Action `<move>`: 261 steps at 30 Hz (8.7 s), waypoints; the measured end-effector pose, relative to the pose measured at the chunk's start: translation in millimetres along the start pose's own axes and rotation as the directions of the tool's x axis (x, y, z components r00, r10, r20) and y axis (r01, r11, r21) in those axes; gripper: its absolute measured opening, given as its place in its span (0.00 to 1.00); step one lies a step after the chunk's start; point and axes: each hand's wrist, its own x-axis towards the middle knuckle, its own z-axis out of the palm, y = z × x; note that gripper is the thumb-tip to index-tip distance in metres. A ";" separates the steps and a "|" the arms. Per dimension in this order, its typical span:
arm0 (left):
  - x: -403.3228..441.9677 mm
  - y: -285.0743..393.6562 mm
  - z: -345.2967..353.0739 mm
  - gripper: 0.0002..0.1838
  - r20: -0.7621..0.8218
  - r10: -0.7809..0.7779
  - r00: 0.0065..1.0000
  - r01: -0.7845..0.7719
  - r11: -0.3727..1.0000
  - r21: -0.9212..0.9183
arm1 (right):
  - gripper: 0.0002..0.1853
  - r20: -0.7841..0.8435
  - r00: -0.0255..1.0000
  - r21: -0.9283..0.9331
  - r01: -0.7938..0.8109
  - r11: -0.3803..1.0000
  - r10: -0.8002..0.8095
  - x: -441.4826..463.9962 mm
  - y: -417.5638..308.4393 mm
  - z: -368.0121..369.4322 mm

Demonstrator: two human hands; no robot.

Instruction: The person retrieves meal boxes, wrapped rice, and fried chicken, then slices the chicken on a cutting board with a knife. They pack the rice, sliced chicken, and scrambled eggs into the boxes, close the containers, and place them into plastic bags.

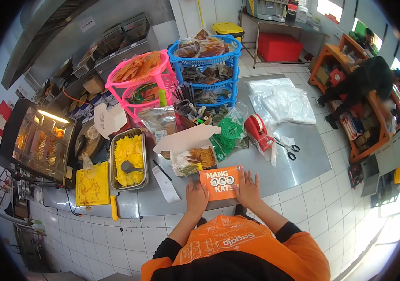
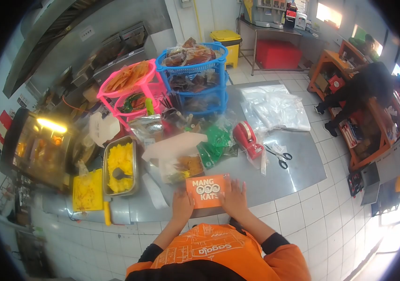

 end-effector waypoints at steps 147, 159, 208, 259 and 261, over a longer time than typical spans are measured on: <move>111.0 -114.5 -59.6 0.60 0.497 0.359 0.790 -0.445 0.893 0.062 | 0.30 0.618 0.510 0.382 0.469 0.796 -0.598 190.7 -42.7 8.5; 101.7 -63.1 -33.8 0.50 -0.008 0.339 0.941 -0.337 0.938 0.082 | 0.11 -0.441 0.692 0.326 0.717 0.616 -0.572 166.4 16.3 -64.6; 61.2 155.1 -19.7 0.34 -0.112 0.330 0.937 -0.334 0.942 -0.023 | 0.09 -0.069 0.989 0.860 -0.009 0.510 0.133 27.5 83.6 -45.6; 75.2 175.8 -15.2 0.30 -0.179 0.187 0.966 -0.197 0.980 -0.037 | 0.10 -0.690 0.721 -0.054 0.042 0.998 -0.068 332.7 359.8 -214.8; 73.9 174.4 -10.8 0.30 -0.187 0.193 0.963 -0.205 0.978 -0.048 | 0.10 -0.711 0.692 0.008 0.189 0.982 -0.128 319.2 322.9 -255.5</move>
